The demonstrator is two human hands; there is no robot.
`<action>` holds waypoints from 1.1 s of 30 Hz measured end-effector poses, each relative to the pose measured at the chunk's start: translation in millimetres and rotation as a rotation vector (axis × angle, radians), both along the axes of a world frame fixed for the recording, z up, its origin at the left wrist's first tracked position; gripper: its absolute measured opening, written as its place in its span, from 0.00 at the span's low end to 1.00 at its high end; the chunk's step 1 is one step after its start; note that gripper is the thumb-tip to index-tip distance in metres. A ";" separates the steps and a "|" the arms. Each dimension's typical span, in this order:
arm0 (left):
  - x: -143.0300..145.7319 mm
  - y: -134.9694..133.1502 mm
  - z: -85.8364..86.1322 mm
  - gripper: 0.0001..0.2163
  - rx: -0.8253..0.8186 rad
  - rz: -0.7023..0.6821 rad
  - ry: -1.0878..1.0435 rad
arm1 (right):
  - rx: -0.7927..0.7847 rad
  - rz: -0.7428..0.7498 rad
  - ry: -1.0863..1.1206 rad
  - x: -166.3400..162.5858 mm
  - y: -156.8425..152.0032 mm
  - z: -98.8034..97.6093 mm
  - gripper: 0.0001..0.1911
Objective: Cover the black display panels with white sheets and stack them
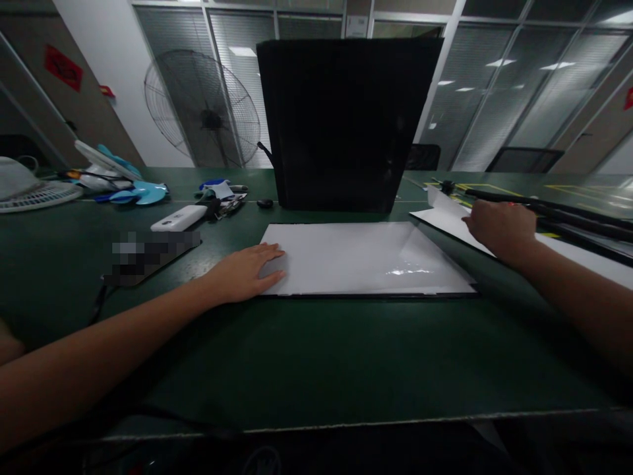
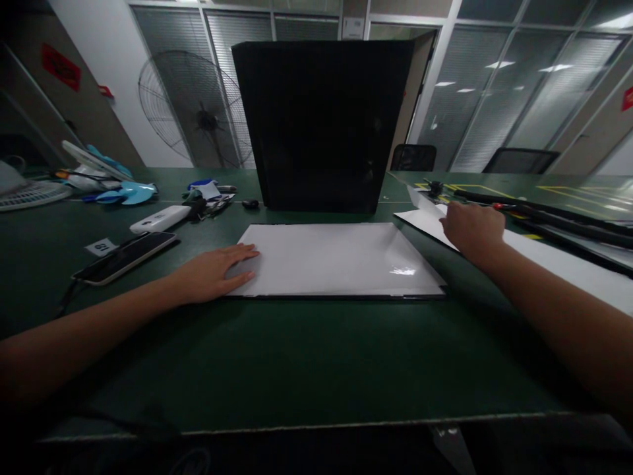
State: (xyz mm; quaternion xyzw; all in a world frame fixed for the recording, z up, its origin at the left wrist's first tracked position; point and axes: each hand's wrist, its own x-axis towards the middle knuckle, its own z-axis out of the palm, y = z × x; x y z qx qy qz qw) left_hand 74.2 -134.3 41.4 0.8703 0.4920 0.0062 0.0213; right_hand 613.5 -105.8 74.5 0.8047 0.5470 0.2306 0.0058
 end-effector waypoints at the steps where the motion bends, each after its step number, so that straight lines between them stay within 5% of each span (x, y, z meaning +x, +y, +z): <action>1: 0.2 0.0 -0.1 0.39 0.000 -0.002 0.001 | 0.026 0.020 -0.024 -11.6 -6.2 2.8 0.27; 5: 1.9 -1.1 0.3 0.38 0.003 0.009 -0.008 | 0.041 0.273 -0.128 -71.1 -38.3 7.3 0.26; 10: 3.4 -4.5 2.2 0.41 -0.009 0.071 -0.050 | -0.233 0.682 0.048 -133.0 -77.5 -8.9 0.19; 19: 3.6 -5.8 3.8 0.40 -0.012 0.018 -0.043 | -0.416 1.352 0.348 -150.8 -88.8 -35.2 0.33; 22: 3.9 -5.3 3.9 0.40 -0.016 0.006 -0.032 | -0.337 1.301 0.341 -143.7 -82.6 -32.4 0.33; 25: 3.6 -5.3 3.9 0.40 -0.031 0.021 -0.027 | -0.166 1.010 0.249 -134.7 -75.5 -29.0 0.33; 28: 2.6 -5.4 3.8 0.39 -0.043 0.034 -0.033 | -0.165 0.789 0.198 -129.1 -69.3 -26.7 0.35; 33: 2.3 -6.1 4.0 0.40 -0.050 0.035 -0.039 | -0.222 0.877 0.217 -130.3 -66.5 -30.3 0.33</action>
